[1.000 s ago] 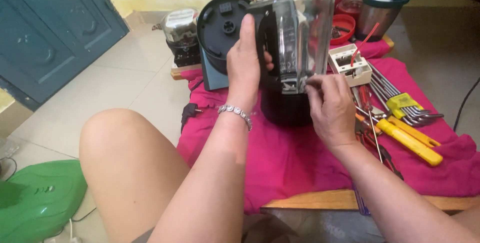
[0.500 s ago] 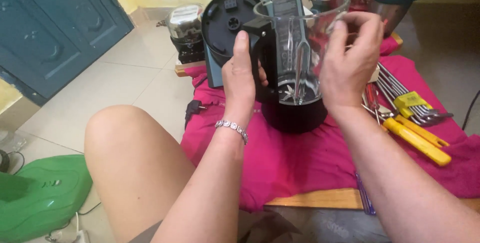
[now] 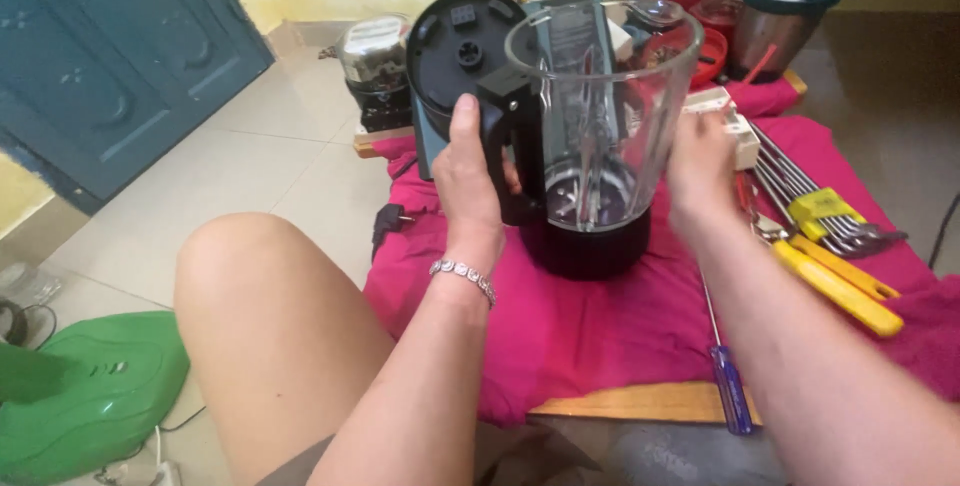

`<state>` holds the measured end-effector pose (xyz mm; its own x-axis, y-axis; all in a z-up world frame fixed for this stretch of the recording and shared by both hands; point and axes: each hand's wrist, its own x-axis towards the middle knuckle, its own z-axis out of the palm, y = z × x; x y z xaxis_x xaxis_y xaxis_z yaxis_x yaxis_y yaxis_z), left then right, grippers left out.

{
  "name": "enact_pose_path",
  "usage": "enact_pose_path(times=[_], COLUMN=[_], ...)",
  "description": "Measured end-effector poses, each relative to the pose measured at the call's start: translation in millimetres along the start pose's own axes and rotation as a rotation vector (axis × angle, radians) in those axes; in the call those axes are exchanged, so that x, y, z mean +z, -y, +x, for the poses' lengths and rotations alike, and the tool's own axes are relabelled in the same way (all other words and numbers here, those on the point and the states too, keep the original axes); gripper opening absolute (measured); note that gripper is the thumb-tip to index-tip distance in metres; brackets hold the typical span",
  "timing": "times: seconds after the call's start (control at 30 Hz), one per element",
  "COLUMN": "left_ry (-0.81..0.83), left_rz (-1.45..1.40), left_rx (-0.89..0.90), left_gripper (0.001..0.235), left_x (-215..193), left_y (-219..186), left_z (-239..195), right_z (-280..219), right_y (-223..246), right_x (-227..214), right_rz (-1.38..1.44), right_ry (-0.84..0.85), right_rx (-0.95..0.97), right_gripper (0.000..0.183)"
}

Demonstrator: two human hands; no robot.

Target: The person cleans the inside of a blender jar using a white cloth. They rotate the jar to wipe different sides and the bottom, then place it back on the base.

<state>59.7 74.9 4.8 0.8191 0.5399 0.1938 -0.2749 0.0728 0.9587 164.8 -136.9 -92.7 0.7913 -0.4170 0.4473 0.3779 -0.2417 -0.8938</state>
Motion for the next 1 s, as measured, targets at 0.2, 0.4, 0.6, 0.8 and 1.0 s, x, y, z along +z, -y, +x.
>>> enact_pose_path(times=[0.2,0.4,0.6,0.8,1.0], left_ry=[-0.025,-0.021,-0.020,0.028,-0.079], left_rz=[-0.046,-0.062,-0.070,-0.050,0.082], left_rx=[0.014,0.036,0.037,0.056,0.106], left_gripper=[0.070,0.070,0.068,0.070,0.062], left_x=[2.3,3.1,0.3,-3.9,-7.8], left_y=[2.2,5.2,6.6,7.6,-15.2], left_z=[1.9,4.6,4.8,7.6,-16.8], right_z=[-32.9,3.0,-67.0,-26.2,24.7], right_y=[9.5,101.1,-10.1,60.5,32.7], right_x=[-15.9,-15.6,-24.4,-23.1,-2.0], right_rz=[-0.222,-0.012,-0.308,0.051,0.308], right_ry=[-0.044,-0.182,0.054,0.029,0.176], right_rx=[0.100,-0.406,0.154,0.143,0.312], right_gripper=[0.032,0.017,0.040,0.014,0.009])
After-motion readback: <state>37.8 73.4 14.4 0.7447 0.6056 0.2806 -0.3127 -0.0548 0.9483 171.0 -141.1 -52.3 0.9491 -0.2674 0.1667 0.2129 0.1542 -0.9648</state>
